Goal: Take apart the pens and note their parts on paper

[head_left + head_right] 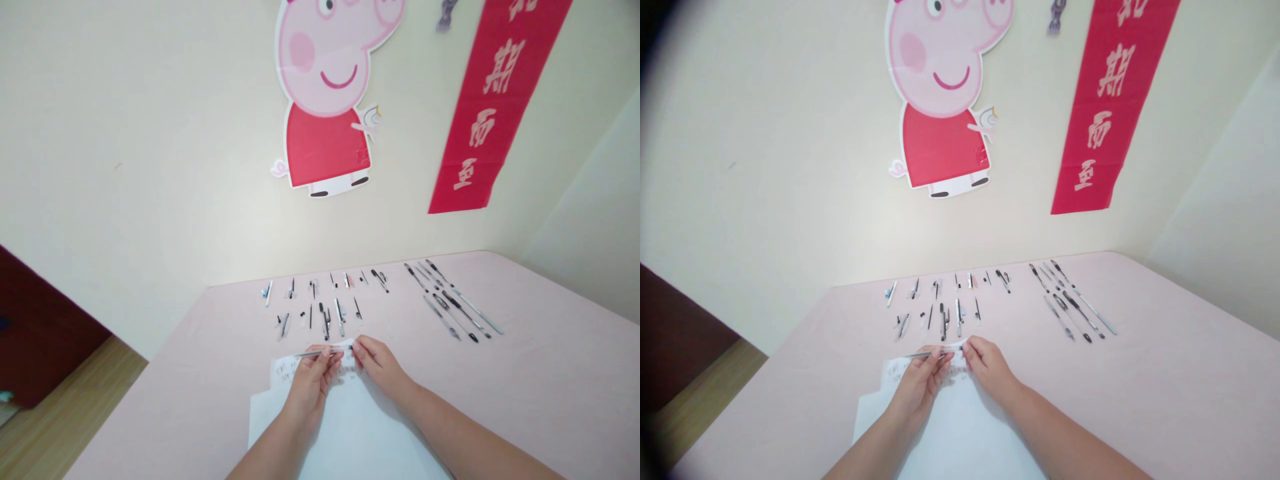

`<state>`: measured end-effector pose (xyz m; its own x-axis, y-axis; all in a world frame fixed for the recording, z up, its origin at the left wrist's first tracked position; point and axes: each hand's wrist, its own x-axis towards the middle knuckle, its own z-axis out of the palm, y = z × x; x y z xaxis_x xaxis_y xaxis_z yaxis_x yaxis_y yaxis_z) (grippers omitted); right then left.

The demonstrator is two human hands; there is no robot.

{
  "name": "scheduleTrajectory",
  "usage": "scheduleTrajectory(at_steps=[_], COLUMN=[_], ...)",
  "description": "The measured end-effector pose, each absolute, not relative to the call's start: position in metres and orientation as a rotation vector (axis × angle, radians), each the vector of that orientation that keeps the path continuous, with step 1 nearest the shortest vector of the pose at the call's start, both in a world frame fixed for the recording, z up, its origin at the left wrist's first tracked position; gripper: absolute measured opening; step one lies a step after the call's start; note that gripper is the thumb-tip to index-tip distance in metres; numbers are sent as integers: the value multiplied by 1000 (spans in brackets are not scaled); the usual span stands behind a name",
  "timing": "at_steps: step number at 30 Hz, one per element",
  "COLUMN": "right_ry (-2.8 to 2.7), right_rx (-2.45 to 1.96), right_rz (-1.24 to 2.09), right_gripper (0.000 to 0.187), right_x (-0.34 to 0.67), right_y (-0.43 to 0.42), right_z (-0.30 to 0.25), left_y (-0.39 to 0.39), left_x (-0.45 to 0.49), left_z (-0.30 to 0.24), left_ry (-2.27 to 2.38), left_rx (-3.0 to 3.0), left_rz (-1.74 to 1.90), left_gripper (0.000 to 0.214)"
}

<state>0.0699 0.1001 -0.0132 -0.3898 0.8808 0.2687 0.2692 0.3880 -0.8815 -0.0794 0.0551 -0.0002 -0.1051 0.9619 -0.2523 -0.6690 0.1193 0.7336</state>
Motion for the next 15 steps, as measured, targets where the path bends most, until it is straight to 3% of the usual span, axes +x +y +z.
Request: scheduleTrajectory(at_steps=[15], right_ry=[-1827], right_rx=[-974], right_rz=[943], right_gripper=[12], right_x=[70], right_y=[98], right_z=[-12], left_y=[57], left_x=[-79], left_z=[-2], left_ry=[880], left_rx=[395], left_rz=[1469], left_gripper=[11])
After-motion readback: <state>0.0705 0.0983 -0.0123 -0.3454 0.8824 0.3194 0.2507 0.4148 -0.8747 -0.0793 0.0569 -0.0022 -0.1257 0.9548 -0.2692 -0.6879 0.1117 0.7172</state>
